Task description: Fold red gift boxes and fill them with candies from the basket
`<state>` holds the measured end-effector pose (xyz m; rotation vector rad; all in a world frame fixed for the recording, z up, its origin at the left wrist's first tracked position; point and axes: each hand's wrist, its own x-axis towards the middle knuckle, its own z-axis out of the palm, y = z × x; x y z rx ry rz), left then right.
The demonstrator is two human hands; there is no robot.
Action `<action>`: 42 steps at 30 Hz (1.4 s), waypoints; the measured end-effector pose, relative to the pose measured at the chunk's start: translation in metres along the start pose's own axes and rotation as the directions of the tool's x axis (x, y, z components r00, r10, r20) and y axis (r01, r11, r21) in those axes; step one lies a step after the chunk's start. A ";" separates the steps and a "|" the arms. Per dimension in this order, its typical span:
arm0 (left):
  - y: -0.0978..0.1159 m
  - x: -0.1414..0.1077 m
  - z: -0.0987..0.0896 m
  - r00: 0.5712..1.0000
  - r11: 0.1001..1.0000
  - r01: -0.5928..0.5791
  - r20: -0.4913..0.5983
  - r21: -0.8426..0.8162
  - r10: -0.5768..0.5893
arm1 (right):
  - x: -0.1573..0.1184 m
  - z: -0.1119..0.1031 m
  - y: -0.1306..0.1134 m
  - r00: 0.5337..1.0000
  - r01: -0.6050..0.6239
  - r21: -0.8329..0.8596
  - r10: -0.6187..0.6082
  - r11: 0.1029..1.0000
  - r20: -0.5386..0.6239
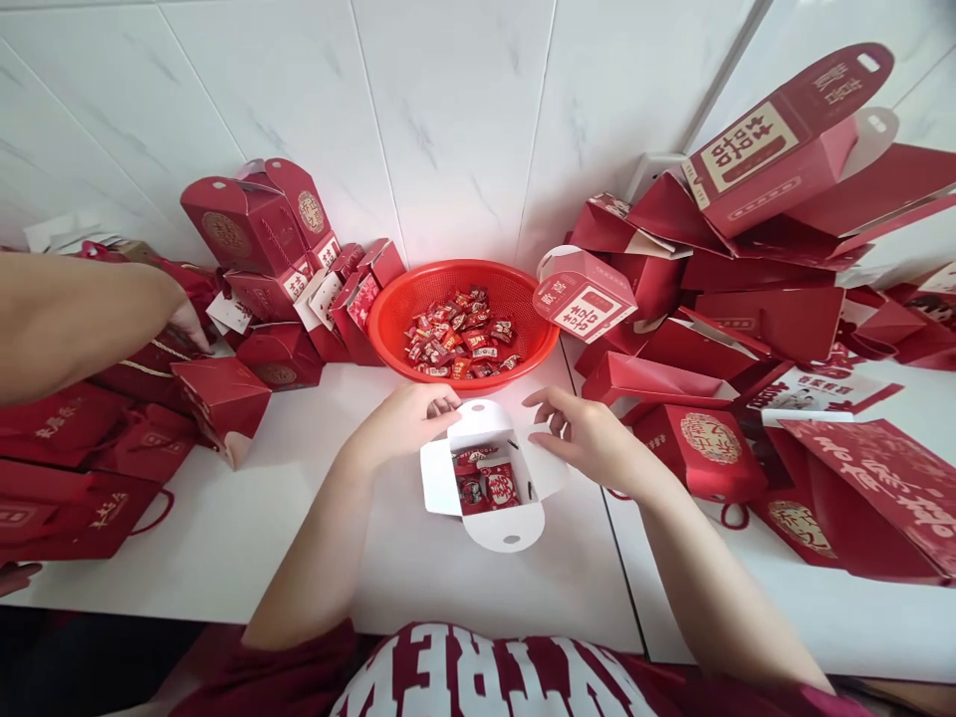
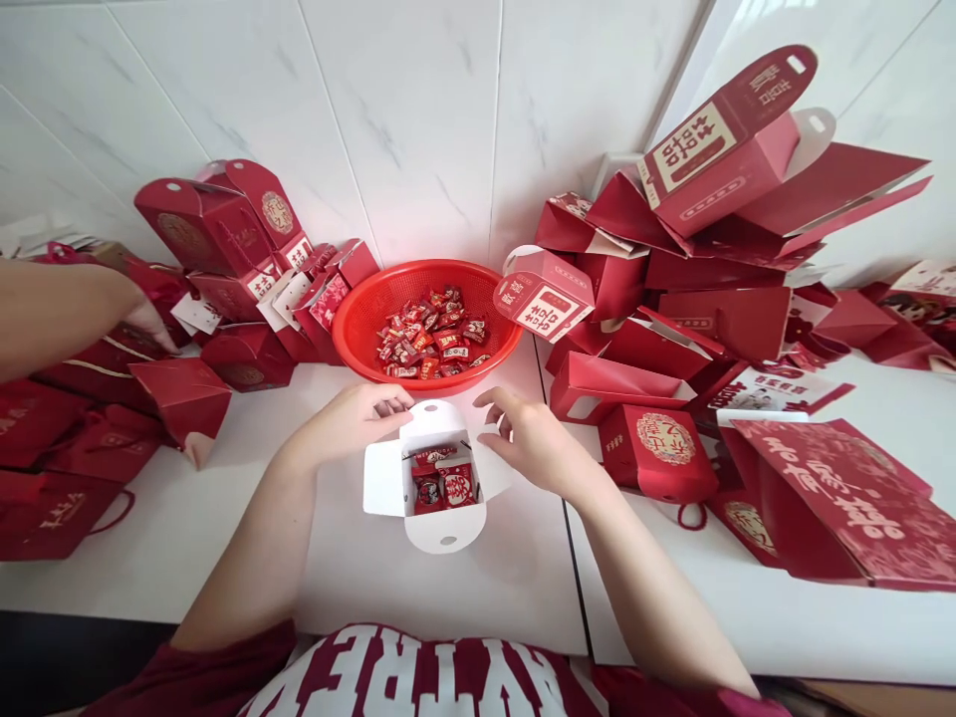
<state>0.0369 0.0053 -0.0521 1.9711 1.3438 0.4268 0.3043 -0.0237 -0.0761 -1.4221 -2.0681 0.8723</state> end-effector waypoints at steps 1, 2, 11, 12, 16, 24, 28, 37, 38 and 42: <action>-0.002 -0.003 0.001 0.999 1.000 0.015 -0.038 -0.015 -0.016 | 0.000 0.003 0.003 0.997 -0.014 0.060 0.018 0.998 -0.074; -0.005 -0.006 0.002 0.996 0.998 0.039 -0.074 -0.040 -0.042 | 0.000 0.007 0.007 0.989 -0.021 0.128 0.040 0.992 -0.145; -0.024 -0.027 0.024 0.962 0.790 0.270 0.193 -0.550 -0.195 | -0.023 0.015 0.036 0.981 0.173 0.586 -0.191 0.792 -0.031; -0.024 -0.029 0.024 0.963 0.785 0.254 0.222 -0.565 -0.152 | -0.026 0.012 0.039 0.968 0.188 0.589 -0.250 0.786 0.023; -0.026 -0.033 0.024 0.951 0.792 0.216 0.307 -0.572 -0.037 | -0.031 0.004 0.050 0.866 0.205 0.549 -0.412 0.810 0.284; -0.035 -0.026 0.036 0.976 0.886 -0.017 0.186 -0.464 0.116 | -0.026 0.017 0.051 0.900 0.171 0.540 -0.354 0.824 0.256; -0.026 -0.021 0.056 0.999 0.908 -0.026 0.010 -0.418 0.033 | -0.026 0.023 0.048 0.910 0.205 0.524 -0.358 0.827 0.209; -0.026 -0.012 0.076 0.942 0.900 -0.326 -0.187 -0.291 0.280 | -0.026 0.030 0.040 0.910 0.268 0.432 -0.374 0.861 0.180; -0.026 -0.011 0.077 0.930 0.888 -0.360 -0.183 -0.286 0.318 | -0.026 0.034 0.036 0.925 0.269 0.420 -0.354 0.867 0.139; -0.027 -0.011 0.077 0.902 0.879 -0.431 -0.102 -0.204 0.419 | -0.028 0.047 0.025 0.943 0.271 0.374 -0.322 0.887 0.081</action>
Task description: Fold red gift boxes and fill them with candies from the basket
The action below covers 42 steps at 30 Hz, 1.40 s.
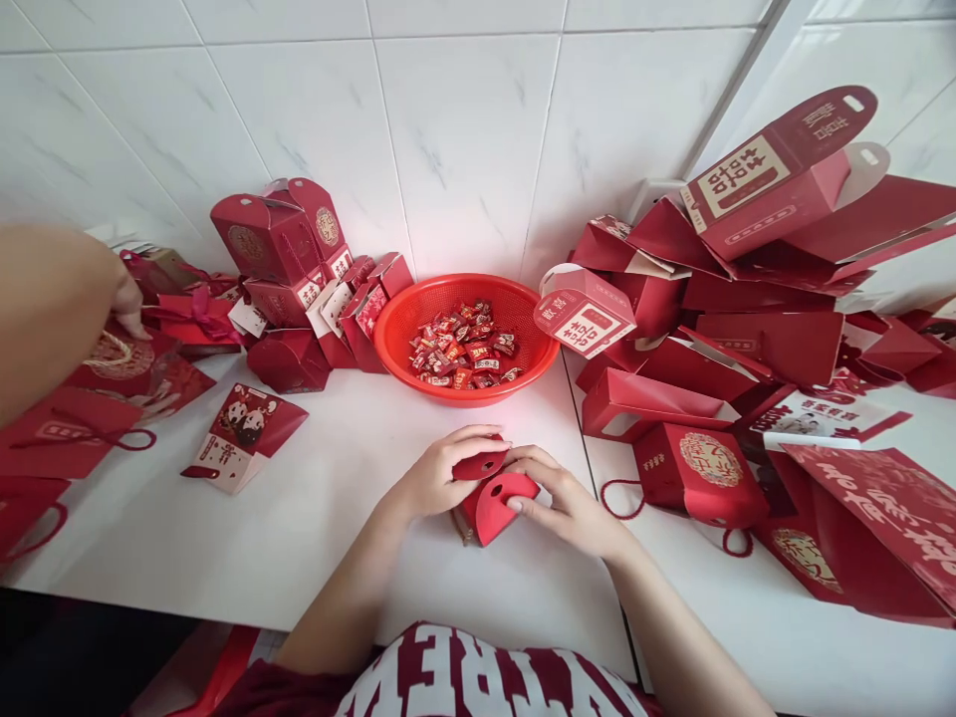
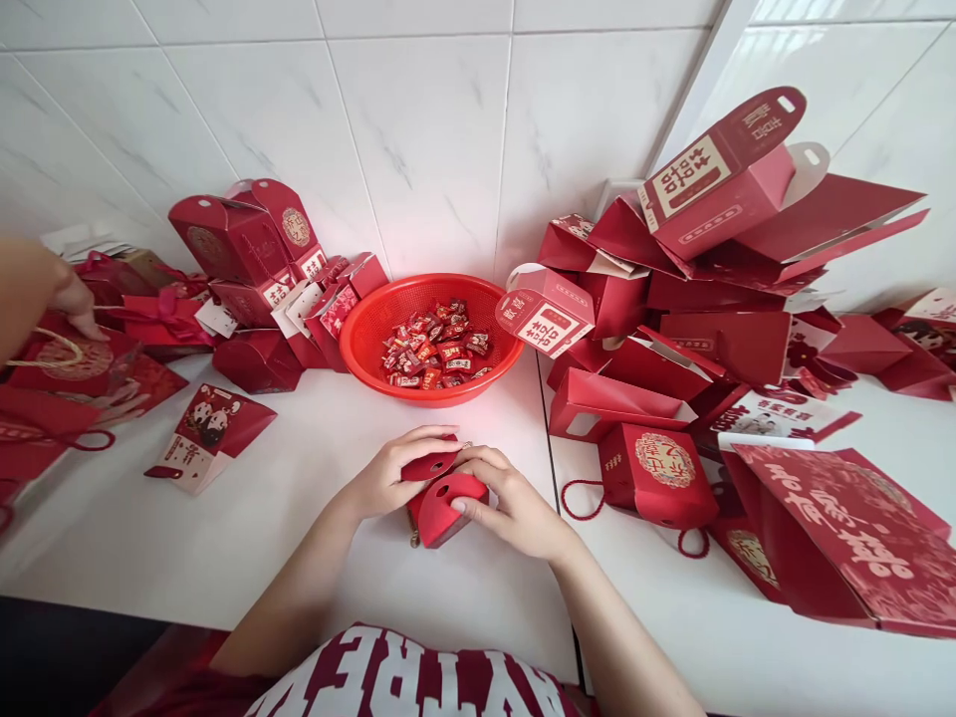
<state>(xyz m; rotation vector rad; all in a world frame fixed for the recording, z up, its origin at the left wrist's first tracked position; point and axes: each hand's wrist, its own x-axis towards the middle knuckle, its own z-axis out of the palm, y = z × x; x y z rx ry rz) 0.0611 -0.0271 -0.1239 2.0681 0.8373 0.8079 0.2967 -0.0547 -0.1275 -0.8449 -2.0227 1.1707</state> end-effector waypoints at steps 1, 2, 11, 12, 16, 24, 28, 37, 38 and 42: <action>0.000 0.000 -0.001 0.999 1.000 0.000 0.033 0.009 0.000 | 0.000 0.003 0.000 1.000 -0.004 -0.006 0.004 1.000 -0.008; 0.000 -0.001 -0.003 0.998 1.000 0.002 0.063 0.011 -0.003 | 0.000 0.005 0.000 1.000 -0.008 -0.010 0.008 1.000 -0.017; 0.002 -0.005 -0.013 0.980 0.988 0.134 0.161 -0.075 -0.120 | 0.002 0.027 0.005 0.987 -0.010 0.045 0.017 0.999 -0.160; 0.003 -0.005 -0.012 0.978 0.985 0.154 0.156 -0.077 -0.140 | 0.002 0.031 0.006 0.979 -0.015 0.052 0.026 0.999 -0.203; 0.005 -0.005 -0.011 0.969 0.977 0.193 0.173 -0.086 -0.176 | 0.004 0.041 0.007 0.940 -0.032 0.064 0.052 0.997 -0.338; 0.004 -0.010 -0.015 0.935 0.951 0.289 0.246 -0.113 -0.255 | 0.006 0.036 0.016 0.960 -0.047 0.146 0.085 0.988 -0.265; 0.026 -0.014 -0.006 0.966 0.951 0.205 0.112 0.231 -0.235 | 0.007 0.036 0.017 0.954 -0.041 0.165 0.087 0.985 -0.286; 0.044 -0.029 0.038 0.981 0.742 0.174 -0.047 0.647 -0.189 | 0.005 0.041 0.020 0.942 -0.081 0.134 0.119 0.988 -0.313; 0.043 -0.030 0.034 0.982 0.746 0.170 -0.045 0.644 -0.185 | 0.005 0.039 0.020 0.943 -0.082 0.130 0.119 0.988 -0.311; 0.042 -0.041 -0.005 0.980 0.803 0.198 -0.088 0.563 -0.180 | 0.001 0.034 0.020 0.926 -0.112 0.090 0.137 0.990 -0.351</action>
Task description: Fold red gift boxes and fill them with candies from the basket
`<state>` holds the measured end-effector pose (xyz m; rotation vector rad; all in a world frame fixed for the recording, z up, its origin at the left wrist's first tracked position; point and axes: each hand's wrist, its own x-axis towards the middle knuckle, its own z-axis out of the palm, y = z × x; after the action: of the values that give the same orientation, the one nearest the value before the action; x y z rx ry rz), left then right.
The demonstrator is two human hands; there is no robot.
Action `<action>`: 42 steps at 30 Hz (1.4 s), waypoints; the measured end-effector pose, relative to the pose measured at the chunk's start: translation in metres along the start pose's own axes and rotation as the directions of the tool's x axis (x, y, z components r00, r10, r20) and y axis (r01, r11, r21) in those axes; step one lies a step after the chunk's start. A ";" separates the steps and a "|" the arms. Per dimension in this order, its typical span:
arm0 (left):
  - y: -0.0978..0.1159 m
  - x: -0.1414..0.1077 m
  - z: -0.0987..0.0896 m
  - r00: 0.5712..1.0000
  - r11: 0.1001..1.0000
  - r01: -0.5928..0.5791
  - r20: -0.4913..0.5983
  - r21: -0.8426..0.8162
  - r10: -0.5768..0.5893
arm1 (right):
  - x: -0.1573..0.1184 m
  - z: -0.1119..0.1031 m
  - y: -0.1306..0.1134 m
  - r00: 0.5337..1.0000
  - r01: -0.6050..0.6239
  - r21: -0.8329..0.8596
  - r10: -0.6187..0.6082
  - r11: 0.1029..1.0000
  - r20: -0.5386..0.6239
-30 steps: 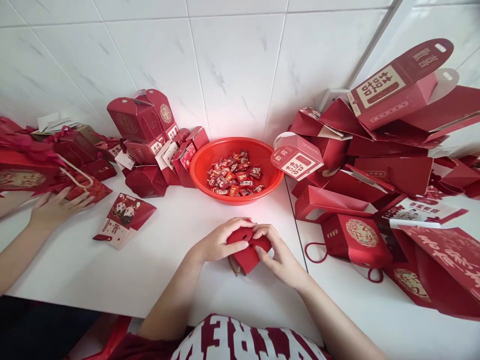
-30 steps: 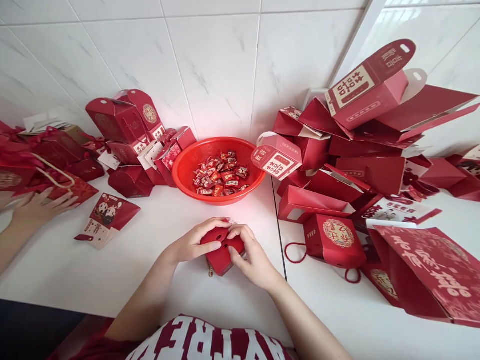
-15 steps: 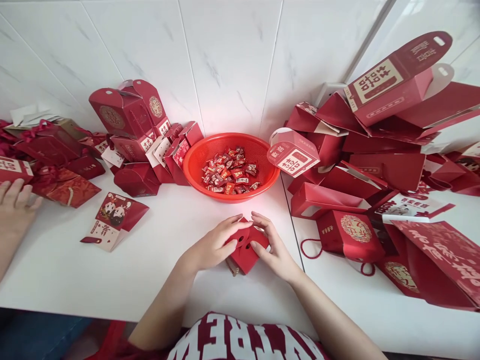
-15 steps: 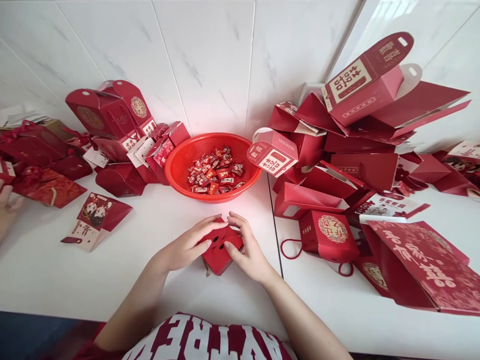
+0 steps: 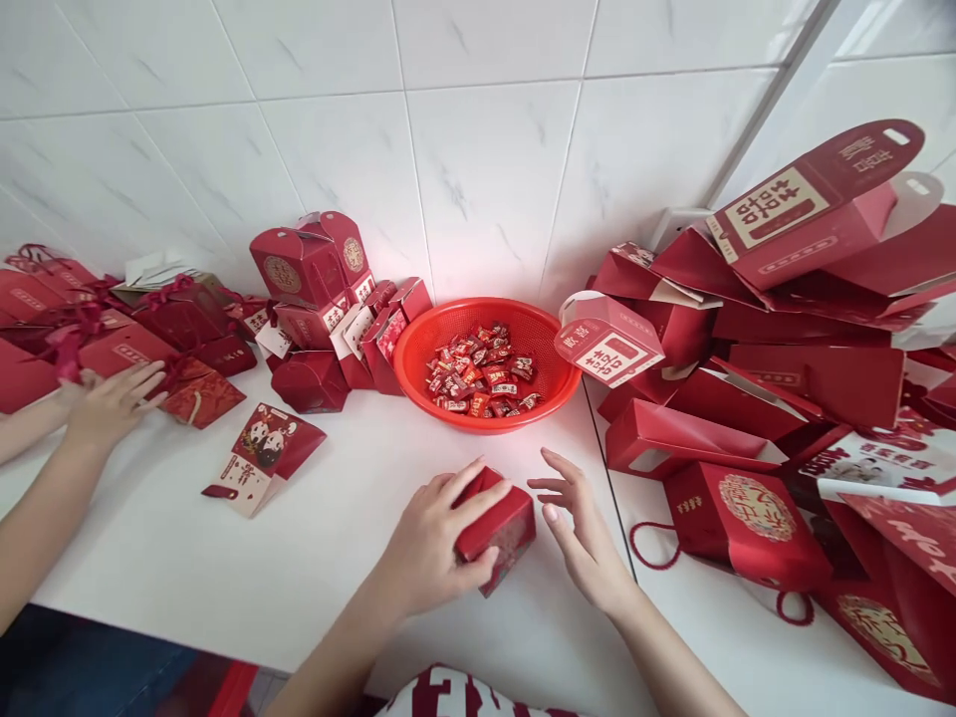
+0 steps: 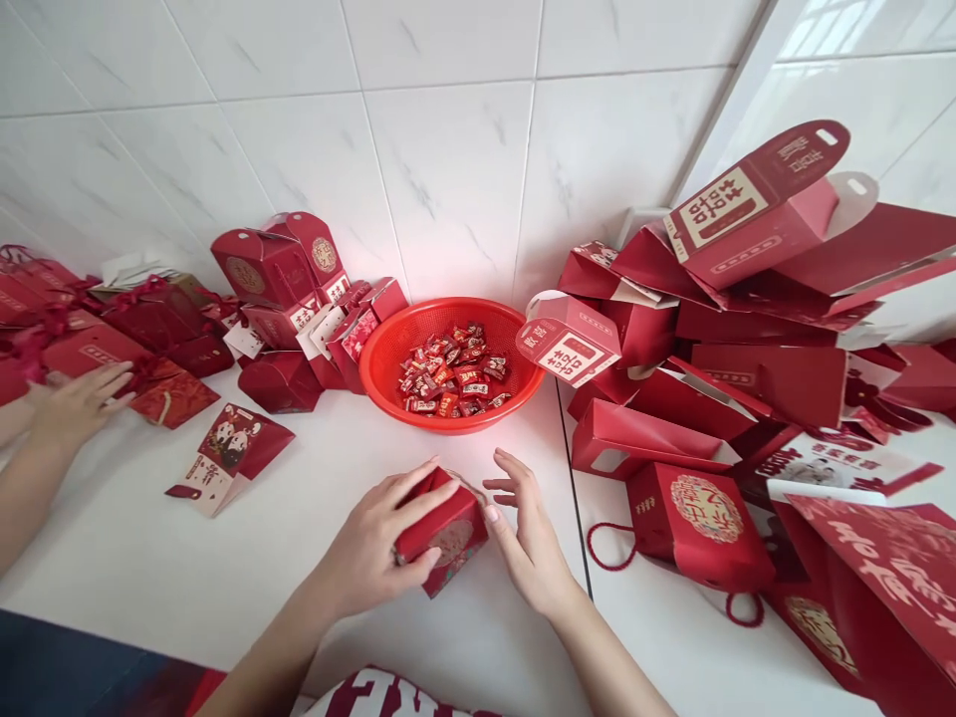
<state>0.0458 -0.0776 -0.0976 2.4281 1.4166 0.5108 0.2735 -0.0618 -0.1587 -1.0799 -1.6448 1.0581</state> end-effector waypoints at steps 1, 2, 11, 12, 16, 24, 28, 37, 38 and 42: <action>-0.008 -0.004 -0.012 0.999 0.999 0.022 -0.027 -0.025 -0.023 | -0.001 -0.001 0.000 1.000 -0.011 -0.024 0.011 1.000 -0.013; -0.016 -0.007 -0.024 0.995 0.998 0.050 -0.080 -0.039 -0.053 | -0.001 -0.002 0.000 0.999 -0.022 -0.049 0.021 0.999 -0.024; -0.128 -0.005 -0.153 0.591 0.816 0.554 -0.769 0.166 -0.245 | -0.004 -0.001 0.004 0.997 0.062 -0.175 -0.052 0.983 0.065; -0.143 0.001 -0.165 0.582 0.803 0.575 -0.768 0.156 -0.267 | -0.003 0.000 0.004 0.996 0.060 -0.196 -0.046 0.979 0.077; -0.194 0.030 -0.191 0.623 0.773 0.615 -0.696 0.154 -0.356 | -0.003 0.001 0.006 0.994 0.014 -0.275 0.017 0.961 0.110; -0.240 0.056 -0.174 0.730 0.779 0.583 -0.570 0.233 -0.376 | 0.001 0.002 0.008 0.989 0.020 -0.359 0.034 0.933 0.143; -0.244 0.053 -0.177 0.761 0.801 0.552 -0.535 0.234 -0.367 | 0.000 0.004 0.010 0.983 0.013 -0.362 0.054 0.932 0.175; -0.205 0.039 -0.133 0.473 0.808 0.589 -0.810 -0.002 -0.346 | -0.001 0.005 0.013 0.980 0.058 -0.381 0.020 0.923 0.199; -0.205 0.036 -0.128 0.454 0.801 0.592 -0.788 -0.083 -0.417 | -0.001 0.005 0.014 0.979 0.059 -0.385 0.022 0.921 0.202; -0.212 0.026 -0.121 0.520 0.829 0.543 -0.723 -0.131 -0.455 | -0.002 0.006 0.014 0.977 0.067 -0.394 0.020 0.917 0.214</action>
<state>-0.1592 0.0545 -0.0722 1.7365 2.4126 1.3808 0.2711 -0.0606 -0.1740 -1.2343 -2.1078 0.8632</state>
